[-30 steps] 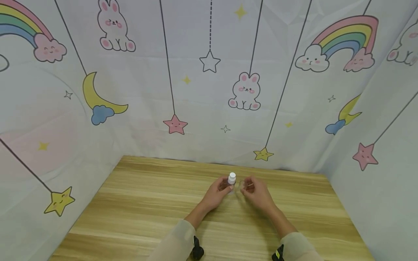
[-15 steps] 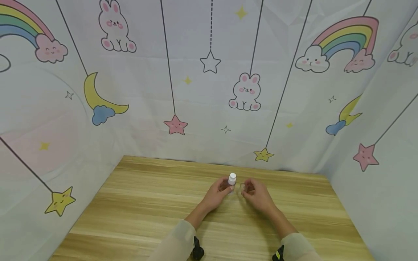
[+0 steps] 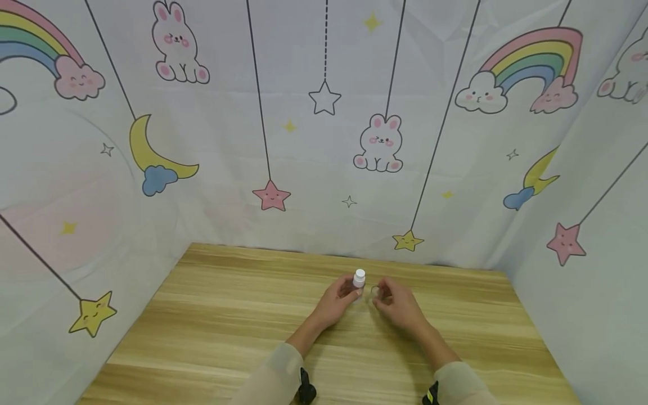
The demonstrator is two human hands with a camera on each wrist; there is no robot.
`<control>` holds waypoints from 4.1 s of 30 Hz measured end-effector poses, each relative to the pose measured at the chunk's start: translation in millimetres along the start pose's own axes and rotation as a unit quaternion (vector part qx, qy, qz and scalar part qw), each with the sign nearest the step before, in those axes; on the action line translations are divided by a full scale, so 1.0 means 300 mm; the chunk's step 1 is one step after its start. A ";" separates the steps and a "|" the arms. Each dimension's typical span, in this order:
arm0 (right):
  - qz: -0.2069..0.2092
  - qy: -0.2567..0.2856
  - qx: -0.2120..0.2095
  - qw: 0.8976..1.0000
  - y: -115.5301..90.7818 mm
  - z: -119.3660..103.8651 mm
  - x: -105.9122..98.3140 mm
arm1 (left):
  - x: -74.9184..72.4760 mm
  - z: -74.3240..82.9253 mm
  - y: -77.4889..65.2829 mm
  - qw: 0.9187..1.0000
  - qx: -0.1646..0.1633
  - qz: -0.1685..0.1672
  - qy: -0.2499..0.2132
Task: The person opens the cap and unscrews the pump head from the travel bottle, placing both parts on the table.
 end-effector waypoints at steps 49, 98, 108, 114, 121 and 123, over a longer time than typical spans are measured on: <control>0.033 -0.058 -0.058 0.996 -0.031 -0.016 0.010 | 0.006 -0.003 -0.007 1.000 0.007 0.013 0.014; 0.038 -0.089 -0.079 0.992 -0.035 -0.050 0.018 | -0.001 -0.002 -0.003 1.000 0.010 0.027 0.009; 0.005 -0.088 -0.036 0.995 -0.012 -0.023 0.016 | 0.004 0.011 -0.002 0.999 0.015 0.031 0.005; -0.016 -0.077 -0.020 0.997 -0.004 -0.004 0.021 | 0.006 0.015 -0.006 1.000 0.011 0.029 0.003; -0.026 -0.077 -0.022 0.996 -0.001 0.004 0.029 | 0.009 0.011 -0.009 1.000 0.012 0.022 0.003; -0.027 -0.075 -0.019 0.997 -0.002 0.001 0.027 | 0.008 0.006 -0.008 1.000 0.010 0.022 0.005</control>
Point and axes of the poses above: each hand's wrist, its own y-axis towards the middle knuckle, its own x-axis out of the palm, z = x × y, the point moved 9 cm from there along y, towards the middle knuckle, and after that the axes turned 15 degrees about x, right-handed, at the moved point
